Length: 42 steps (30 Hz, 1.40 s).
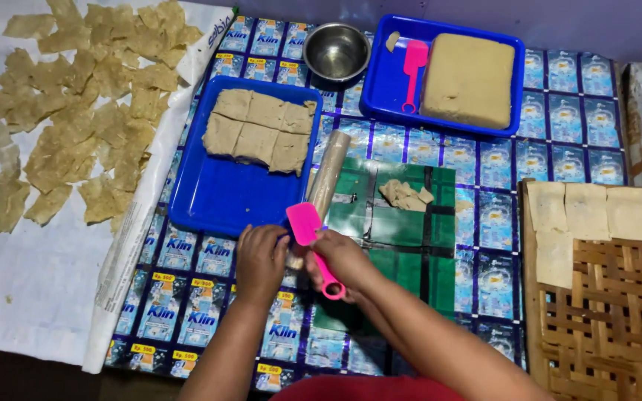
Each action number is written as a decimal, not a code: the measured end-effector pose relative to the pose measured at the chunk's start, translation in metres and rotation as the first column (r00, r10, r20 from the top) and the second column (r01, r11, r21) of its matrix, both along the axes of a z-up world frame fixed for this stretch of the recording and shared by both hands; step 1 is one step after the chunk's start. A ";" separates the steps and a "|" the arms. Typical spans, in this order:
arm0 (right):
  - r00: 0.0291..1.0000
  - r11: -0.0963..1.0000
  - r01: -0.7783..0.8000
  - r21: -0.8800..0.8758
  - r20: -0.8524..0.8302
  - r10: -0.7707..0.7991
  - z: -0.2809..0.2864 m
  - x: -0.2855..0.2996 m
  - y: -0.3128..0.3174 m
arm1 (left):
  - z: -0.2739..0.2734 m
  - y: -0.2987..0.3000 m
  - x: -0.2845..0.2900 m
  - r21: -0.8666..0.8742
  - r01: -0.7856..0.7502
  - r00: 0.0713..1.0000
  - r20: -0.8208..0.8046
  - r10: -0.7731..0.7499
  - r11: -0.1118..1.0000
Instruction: Roll out food paste using a rolling pin and cut into squares to place on a tray.
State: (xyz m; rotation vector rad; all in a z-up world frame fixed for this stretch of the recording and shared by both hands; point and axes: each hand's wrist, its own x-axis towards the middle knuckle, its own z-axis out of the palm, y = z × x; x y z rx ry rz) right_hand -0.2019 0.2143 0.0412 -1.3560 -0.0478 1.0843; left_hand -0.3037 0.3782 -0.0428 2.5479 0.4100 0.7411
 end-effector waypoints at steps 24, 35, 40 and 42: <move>0.848 0.871 0.391 -0.298 0.483 -0.216 -0.075 0.037 0.146 | 0.057 0.088 0.039 -0.362 -0.013 0.984 0.160 0.075 0.932; 0.552 0.883 0.211 -0.420 0.796 0.247 -0.046 0.024 0.137 | -0.018 0.163 0.181 -0.721 -0.246 0.954 -0.299 0.029 0.648; 0.674 0.947 0.145 -0.287 0.729 0.118 -0.039 0.034 0.123 | -0.046 0.167 0.198 -0.815 -0.283 0.959 -0.255 0.125 0.506; 0.698 0.941 0.100 -0.323 0.697 0.165 -0.029 0.038 0.116 | -0.064 0.171 0.212 -0.710 -0.421 0.902 -0.395 0.175 0.564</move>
